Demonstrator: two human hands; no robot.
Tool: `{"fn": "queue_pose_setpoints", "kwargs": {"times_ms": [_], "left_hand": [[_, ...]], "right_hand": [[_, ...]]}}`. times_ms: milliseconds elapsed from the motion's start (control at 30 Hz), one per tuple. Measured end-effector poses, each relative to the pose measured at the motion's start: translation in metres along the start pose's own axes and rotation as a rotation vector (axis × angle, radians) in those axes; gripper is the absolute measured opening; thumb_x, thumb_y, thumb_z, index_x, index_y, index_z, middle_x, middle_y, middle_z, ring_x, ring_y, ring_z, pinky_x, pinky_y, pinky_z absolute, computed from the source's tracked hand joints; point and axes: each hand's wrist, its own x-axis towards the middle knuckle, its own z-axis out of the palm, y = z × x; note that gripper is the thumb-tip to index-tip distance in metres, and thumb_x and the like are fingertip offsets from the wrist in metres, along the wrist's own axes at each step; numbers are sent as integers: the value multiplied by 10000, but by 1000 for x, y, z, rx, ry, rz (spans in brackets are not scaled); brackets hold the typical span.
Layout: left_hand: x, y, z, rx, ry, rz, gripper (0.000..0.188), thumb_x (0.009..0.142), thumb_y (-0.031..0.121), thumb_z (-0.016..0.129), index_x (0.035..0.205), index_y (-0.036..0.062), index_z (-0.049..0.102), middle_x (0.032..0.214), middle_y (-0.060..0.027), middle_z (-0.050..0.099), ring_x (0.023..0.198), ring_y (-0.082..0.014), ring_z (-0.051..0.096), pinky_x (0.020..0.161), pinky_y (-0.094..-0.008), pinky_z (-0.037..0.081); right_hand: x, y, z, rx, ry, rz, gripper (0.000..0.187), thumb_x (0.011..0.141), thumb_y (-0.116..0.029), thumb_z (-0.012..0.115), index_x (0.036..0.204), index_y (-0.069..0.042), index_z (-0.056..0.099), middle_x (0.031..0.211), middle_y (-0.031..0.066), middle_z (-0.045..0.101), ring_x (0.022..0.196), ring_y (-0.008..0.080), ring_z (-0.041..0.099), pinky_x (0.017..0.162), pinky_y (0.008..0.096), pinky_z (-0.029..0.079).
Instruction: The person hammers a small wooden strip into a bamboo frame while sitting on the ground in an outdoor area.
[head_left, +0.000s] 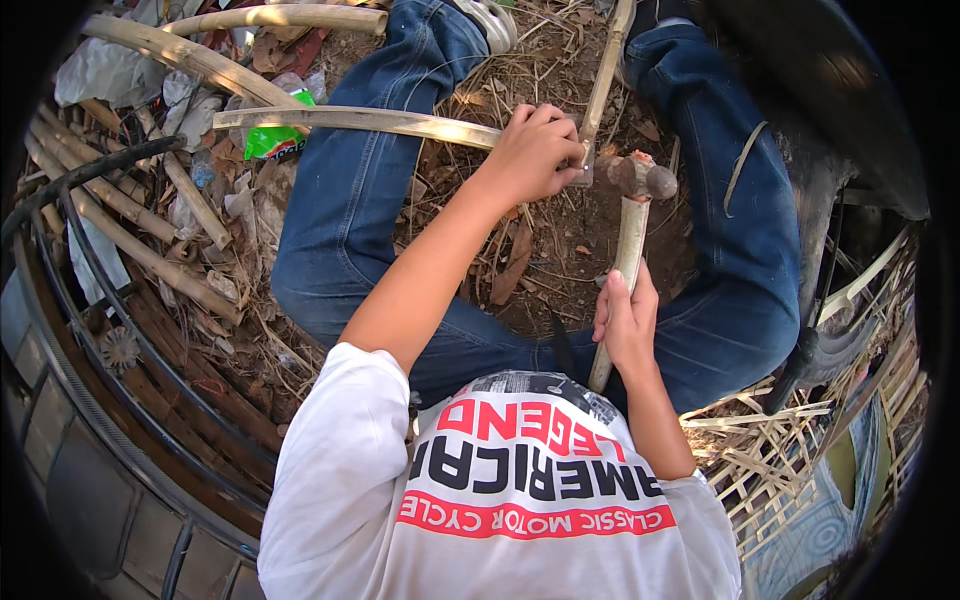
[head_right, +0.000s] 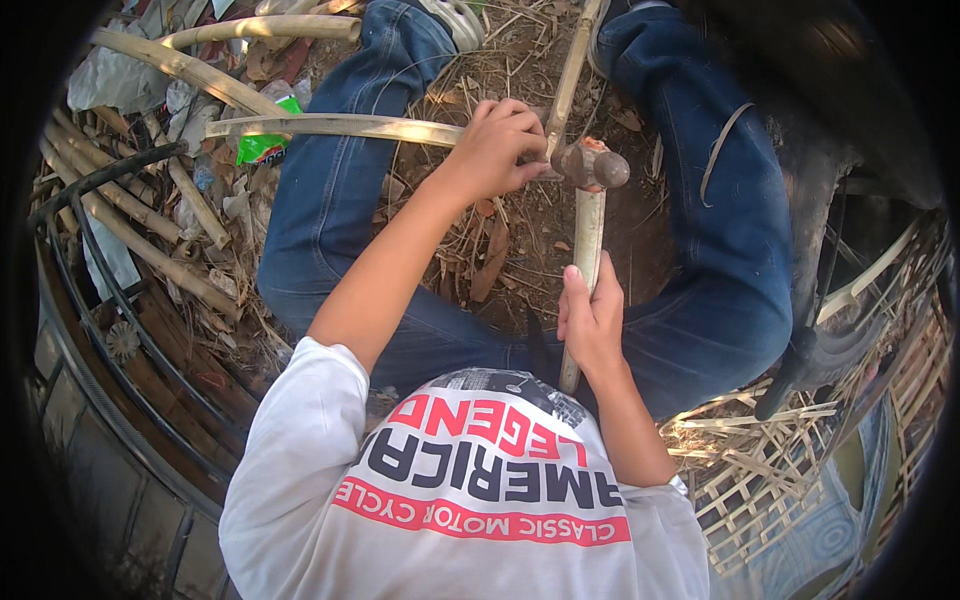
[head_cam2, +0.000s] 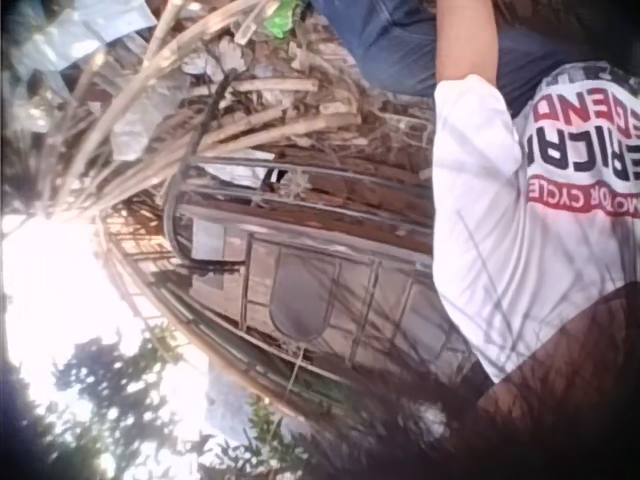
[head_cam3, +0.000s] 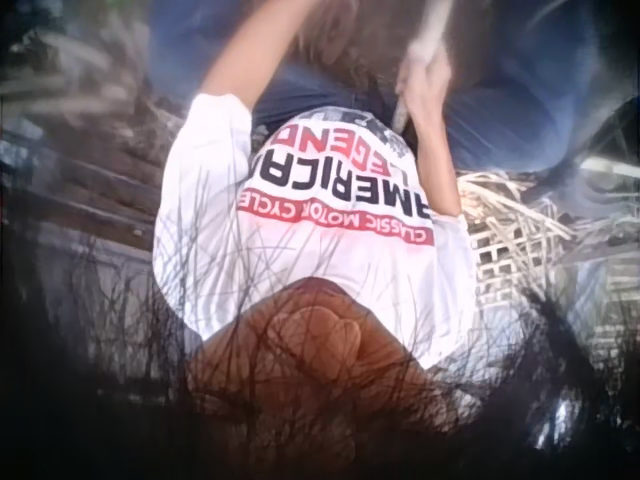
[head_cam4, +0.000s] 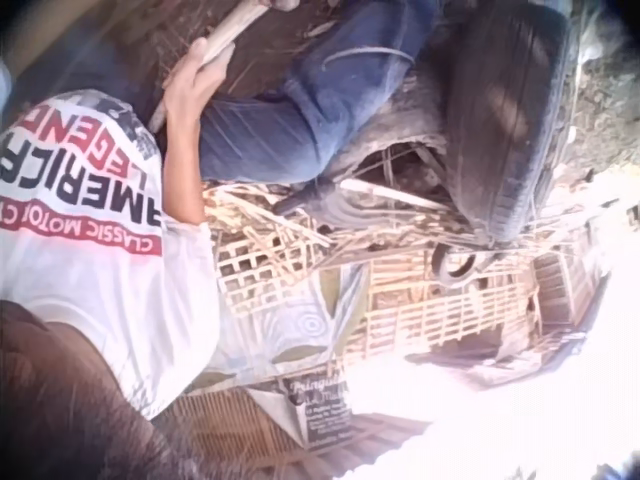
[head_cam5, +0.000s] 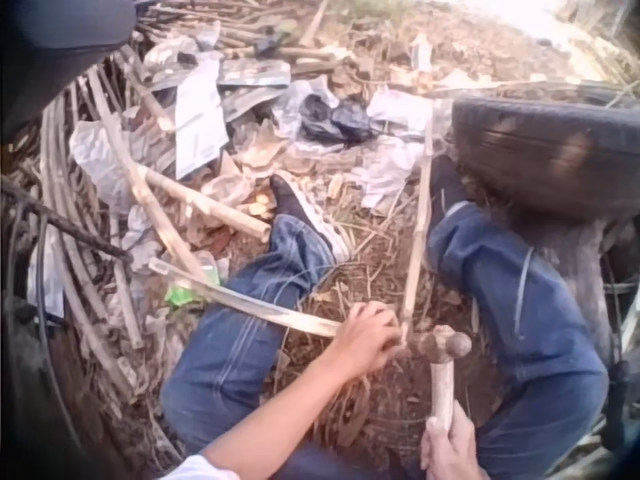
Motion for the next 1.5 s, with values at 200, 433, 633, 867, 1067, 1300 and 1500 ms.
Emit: {"fn": "queue_pose_setpoints", "kwargs": {"times_ms": [200, 433, 633, 867, 1067, 1300, 1500], "left_hand": [[-1, 1, -2, -26, -45, -22, 220, 676, 188, 813, 865, 118, 725, 972, 15, 621, 1122, -210, 520, 953, -390, 357], [-2, -1, -4, 37, -45, 21, 252, 677, 209, 818, 889, 126, 711, 974, 4, 619, 1120, -219, 518, 956, -386, 357], [0, 3, -8, -30, -57, 13, 387, 635, 243, 846, 968, 134, 682, 977, 1, 623, 1120, -229, 519, 977, -382, 354], [0, 5, -16, -40, -77, -25, 598, 607, 252, 844, 1145, 144, 607, 989, -21, 614, 1135, -248, 510, 986, -395, 351], [20, 11, -30, -35, -44, 70, 475, 652, 200, 718, 1110, 121, 619, 1098, -64, 576, 1145, -267, 498, 970, -402, 362], [89, 5, -8, 150, -280, -349, 365, 804, 364, 689, 1037, 85, 696, 1051, -102, 683, 1098, -288, 576, 941, -458, 371], [139, -13, 18, 144, -594, -791, 620, 773, 546, 705, 1149, 54, 684, 1176, -142, 674, 1181, -326, 578, 1036, -524, 315]], "right_hand": [[0, -2, -1, 16, -11, 46, 237, 1017, -260, 476, 941, -35, 465, 531, 4, 451, 374, 76, 426, 337, 234, 337], [5, 6, -7, 62, 14, 58, 244, 1021, -269, 472, 921, -48, 451, 533, 2, 445, 370, 76, 419, 329, 233, 338], [7, 4, -11, 73, 8, 49, 230, 1021, -287, 454, 958, -65, 454, 568, 8, 446, 364, 84, 424, 320, 223, 349], [6, 0, -9, 75, -26, 58, 231, 1020, -281, 460, 976, -54, 457, 561, 6, 444, 365, 81, 418, 320, 224, 351], [7, 3, -16, 165, 43, 7, 224, 1013, -273, 473, 1003, -49, 457, 557, 18, 442, 356, 93, 422, 315, 227, 357], [2, -18, -34, 269, 149, -65, 252, 994, -276, 487, 1052, -34, 442, 557, 26, 412, 343, 105, 395, 305, 238, 345], [0, -21, -40, 298, 155, -55, 249, 988, -279, 494, 1046, -42, 444, 551, 28, 415, 342, 105, 398, 305, 238, 347]]}}
